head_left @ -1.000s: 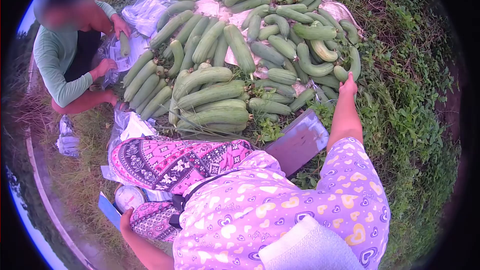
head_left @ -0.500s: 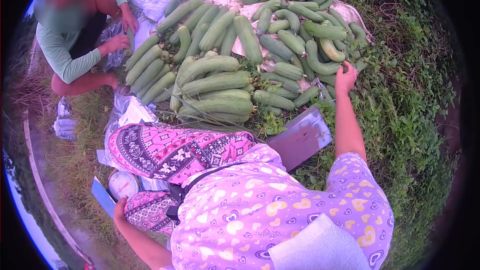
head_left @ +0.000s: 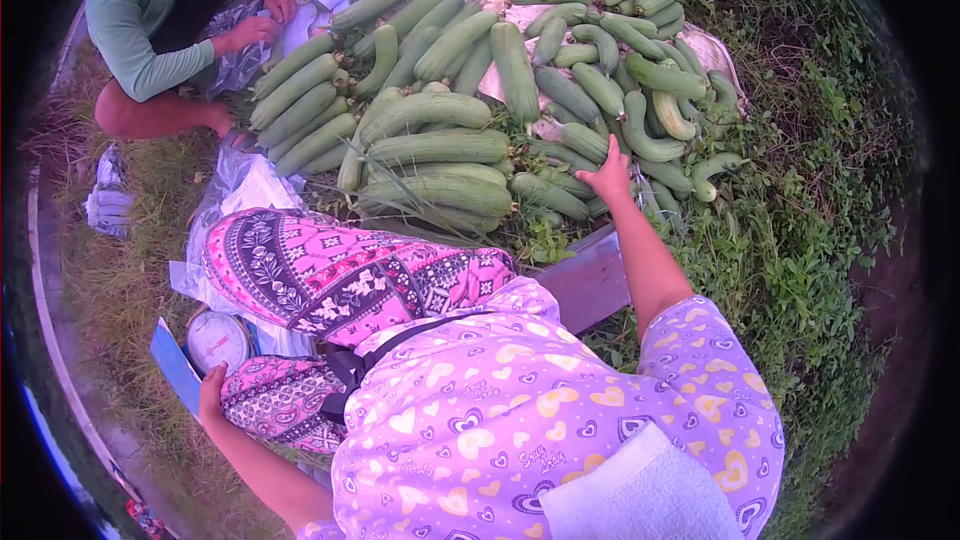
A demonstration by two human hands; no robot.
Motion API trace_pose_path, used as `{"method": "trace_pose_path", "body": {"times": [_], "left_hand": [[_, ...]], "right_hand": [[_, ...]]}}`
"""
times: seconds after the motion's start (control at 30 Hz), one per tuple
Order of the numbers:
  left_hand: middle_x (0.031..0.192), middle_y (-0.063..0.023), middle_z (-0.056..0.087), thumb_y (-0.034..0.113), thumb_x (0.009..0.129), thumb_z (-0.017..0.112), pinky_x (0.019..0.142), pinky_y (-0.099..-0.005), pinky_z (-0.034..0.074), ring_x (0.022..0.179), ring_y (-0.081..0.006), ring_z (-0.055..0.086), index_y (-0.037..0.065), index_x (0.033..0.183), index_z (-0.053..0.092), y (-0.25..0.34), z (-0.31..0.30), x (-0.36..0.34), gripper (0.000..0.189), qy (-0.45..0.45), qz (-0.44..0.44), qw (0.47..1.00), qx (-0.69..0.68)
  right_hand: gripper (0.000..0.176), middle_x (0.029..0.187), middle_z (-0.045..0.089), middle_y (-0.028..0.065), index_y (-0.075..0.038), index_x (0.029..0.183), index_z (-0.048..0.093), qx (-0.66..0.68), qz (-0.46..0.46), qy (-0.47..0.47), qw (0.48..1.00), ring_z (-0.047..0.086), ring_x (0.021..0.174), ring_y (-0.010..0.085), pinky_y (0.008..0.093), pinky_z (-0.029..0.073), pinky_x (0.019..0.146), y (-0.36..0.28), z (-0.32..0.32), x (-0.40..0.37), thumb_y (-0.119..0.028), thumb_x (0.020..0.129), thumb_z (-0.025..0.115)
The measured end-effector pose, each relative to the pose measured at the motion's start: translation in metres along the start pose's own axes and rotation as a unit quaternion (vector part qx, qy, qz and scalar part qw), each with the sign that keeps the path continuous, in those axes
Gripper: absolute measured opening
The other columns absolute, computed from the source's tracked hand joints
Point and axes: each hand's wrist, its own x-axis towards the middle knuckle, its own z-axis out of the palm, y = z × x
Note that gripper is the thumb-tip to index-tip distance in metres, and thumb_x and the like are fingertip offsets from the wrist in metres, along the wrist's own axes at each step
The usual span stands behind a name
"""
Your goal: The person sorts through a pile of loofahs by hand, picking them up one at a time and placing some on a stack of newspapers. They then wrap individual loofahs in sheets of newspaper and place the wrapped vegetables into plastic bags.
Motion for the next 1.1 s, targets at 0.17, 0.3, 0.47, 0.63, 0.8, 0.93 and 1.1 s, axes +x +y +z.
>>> {"method": "trace_pose_path", "body": {"times": [0.17,0.3,0.47,0.63,0.8,0.93,1.1], "left_hand": [[0.108,-0.0141,0.062,0.035,0.089,0.059,0.088,-0.0302,0.043,0.097,-0.0192,0.058,-0.008,0.120,0.054,-0.002,0.001,0.007,0.053,-0.003,-0.001,1.000,0.000],[0.108,-0.0142,0.062,0.035,0.089,0.059,0.089,-0.0303,0.043,0.097,-0.0193,0.058,-0.008,0.120,0.054,-0.005,0.002,0.008,0.053,-0.001,-0.001,1.000,-0.001],[0.109,-0.0143,0.062,0.035,0.089,0.059,0.089,-0.0303,0.043,0.097,-0.0193,0.058,-0.008,0.121,0.054,-0.008,-0.002,0.017,0.053,-0.006,-0.005,1.000,0.001],[0.109,-0.0141,0.062,0.041,0.089,0.057,0.089,-0.0314,0.042,0.097,-0.0202,0.058,-0.007,0.119,0.056,-0.011,-0.005,0.020,0.056,-0.008,0.000,1.000,0.025],[0.104,-0.0128,0.063,0.039,0.089,0.058,0.086,-0.0304,0.043,0.093,-0.0188,0.058,-0.006,0.117,0.058,-0.007,-0.003,0.013,0.053,0.007,0.015,0.999,0.028],[0.102,-0.0121,0.063,0.039,0.089,0.058,0.084,-0.0301,0.044,0.091,-0.0183,0.058,-0.006,0.116,0.059,-0.016,-0.004,0.017,0.052,0.007,0.006,1.000,-0.006],[0.099,-0.0113,0.064,0.039,0.088,0.058,0.083,-0.0297,0.044,0.089,-0.0176,0.058,-0.005,0.114,0.059,-0.023,-0.006,0.016,0.051,0.002,0.005,0.999,-0.032]], "right_hand": [[0.114,0.128,0.039,0.0220,-0.017,0.146,0.017,0.033,-0.005,0.030,0.999,0.048,0.115,0.0374,0.0401,0.041,0.100,0.005,0.009,0.000,-0.026,0.056,0.087],[0.109,0.127,0.039,0.0220,-0.016,0.145,0.021,0.014,-0.042,0.022,0.999,0.048,0.114,0.0377,0.0389,0.040,0.101,0.001,-0.018,0.009,-0.022,0.057,0.086],[0.100,0.127,0.041,0.0181,-0.017,0.143,0.029,-0.026,-0.113,0.012,0.993,0.048,0.115,0.0340,0.0395,0.042,0.099,0.018,-0.080,0.013,-0.014,0.059,0.084],[0.092,0.128,0.042,0.0141,-0.022,0.140,0.033,-0.130,-0.033,0.029,0.991,0.049,0.116,0.0318,0.0397,0.043,0.098,0.024,-0.119,-0.006,-0.010,0.063,0.081],[0.063,0.127,0.045,0.0059,-0.018,0.127,0.050,-0.281,-0.134,0.200,0.929,0.041,0.123,0.0246,0.0417,0.038,0.097,0.021,-0.089,-0.004,-0.006,0.068,0.068],[0.051,0.113,0.051,0.0079,-0.013,0.115,0.056,-0.162,-0.321,-0.008,0.933,0.049,0.109,0.0279,0.0403,0.042,0.091,-0.046,-0.050,-0.039,-0.007,0.066,0.071],[0.058,0.108,0.053,0.0105,-0.011,0.115,0.056,-0.192,-0.300,-0.167,0.919,0.051,0.110,0.0288,0.0387,0.044,0.093,-0.065,0.015,-0.055,-0.012,0.062,0.079]]}}
